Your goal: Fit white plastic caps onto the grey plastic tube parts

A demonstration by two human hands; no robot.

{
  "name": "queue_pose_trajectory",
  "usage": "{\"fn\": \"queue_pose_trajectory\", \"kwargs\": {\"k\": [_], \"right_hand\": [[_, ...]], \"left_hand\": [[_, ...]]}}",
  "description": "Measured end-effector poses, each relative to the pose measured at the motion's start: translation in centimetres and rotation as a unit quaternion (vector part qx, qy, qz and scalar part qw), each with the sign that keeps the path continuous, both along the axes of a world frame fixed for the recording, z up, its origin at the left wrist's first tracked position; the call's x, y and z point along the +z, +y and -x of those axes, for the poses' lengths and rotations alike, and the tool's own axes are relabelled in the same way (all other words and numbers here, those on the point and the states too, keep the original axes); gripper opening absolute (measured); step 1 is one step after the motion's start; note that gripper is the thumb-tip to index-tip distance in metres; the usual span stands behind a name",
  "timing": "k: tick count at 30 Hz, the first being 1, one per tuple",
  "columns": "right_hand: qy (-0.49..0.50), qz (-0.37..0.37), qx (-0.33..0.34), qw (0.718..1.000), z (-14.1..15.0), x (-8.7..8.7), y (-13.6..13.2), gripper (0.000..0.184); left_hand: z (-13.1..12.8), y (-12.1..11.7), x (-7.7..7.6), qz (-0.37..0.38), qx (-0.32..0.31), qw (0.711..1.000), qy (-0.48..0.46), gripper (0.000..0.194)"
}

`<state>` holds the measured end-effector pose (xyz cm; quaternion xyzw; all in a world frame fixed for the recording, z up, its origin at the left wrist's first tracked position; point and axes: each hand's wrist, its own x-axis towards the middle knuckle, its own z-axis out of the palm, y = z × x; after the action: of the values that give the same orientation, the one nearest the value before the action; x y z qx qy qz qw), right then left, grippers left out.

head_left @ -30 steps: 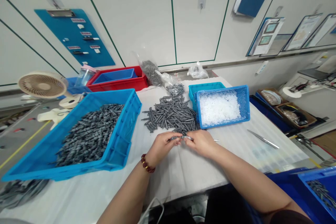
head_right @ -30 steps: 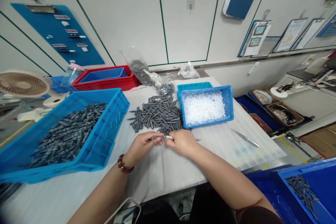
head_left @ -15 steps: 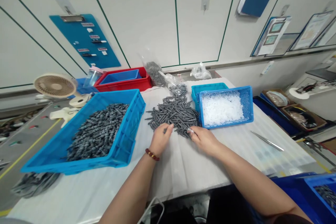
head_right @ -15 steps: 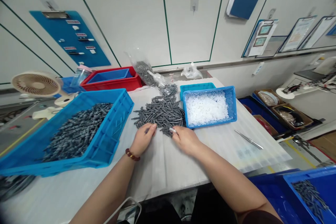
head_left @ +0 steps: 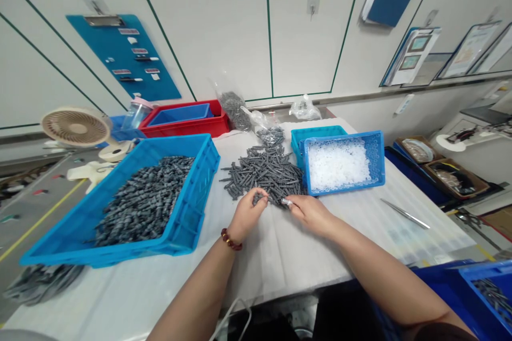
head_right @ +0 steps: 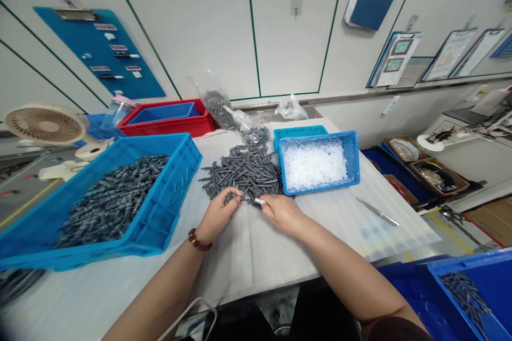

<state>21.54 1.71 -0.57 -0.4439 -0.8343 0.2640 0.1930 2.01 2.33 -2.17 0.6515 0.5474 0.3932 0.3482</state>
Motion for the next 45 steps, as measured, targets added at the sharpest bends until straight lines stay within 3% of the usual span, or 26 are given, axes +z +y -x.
{"fn": "queue_pose_trajectory", "kwargs": {"k": [3, 6, 16, 25, 34, 45], "right_hand": [[0.018, 0.000, 0.006, 1.000, 0.0, 0.2, 0.0, 0.018], [0.016, 0.002, 0.005, 1.000, -0.1, 0.3, 0.0, 0.019], [-0.056, -0.012, 0.028, 0.998, 0.1, 0.4, -0.3, 0.021], [-0.067, -0.023, 0.034, 0.997, -0.2, 0.5, -0.2, 0.022], [-0.096, -0.032, 0.047, 0.994, 0.3, 0.5, -0.7, 0.018], [-0.126, -0.004, -0.016, 0.992, 0.7, 0.5, -0.8, 0.024]], "left_hand": [[0.2, -0.2, 0.5, 0.075, -0.010, 0.990, -0.115, 0.025], [0.5, -0.3, 0.8, 0.094, -0.029, 0.986, -0.138, 0.036], [0.5, -0.6, 1.0, 0.000, -0.114, 0.993, 0.024, 0.026], [1.1, -0.6, 1.5, 0.000, -0.139, 0.990, 0.031, 0.027], [0.2, -0.9, 1.3, -0.071, -0.188, 0.975, 0.098, 0.026], [0.1, -1.2, 1.0, -0.094, -0.189, 0.973, 0.096, 0.027]]}}
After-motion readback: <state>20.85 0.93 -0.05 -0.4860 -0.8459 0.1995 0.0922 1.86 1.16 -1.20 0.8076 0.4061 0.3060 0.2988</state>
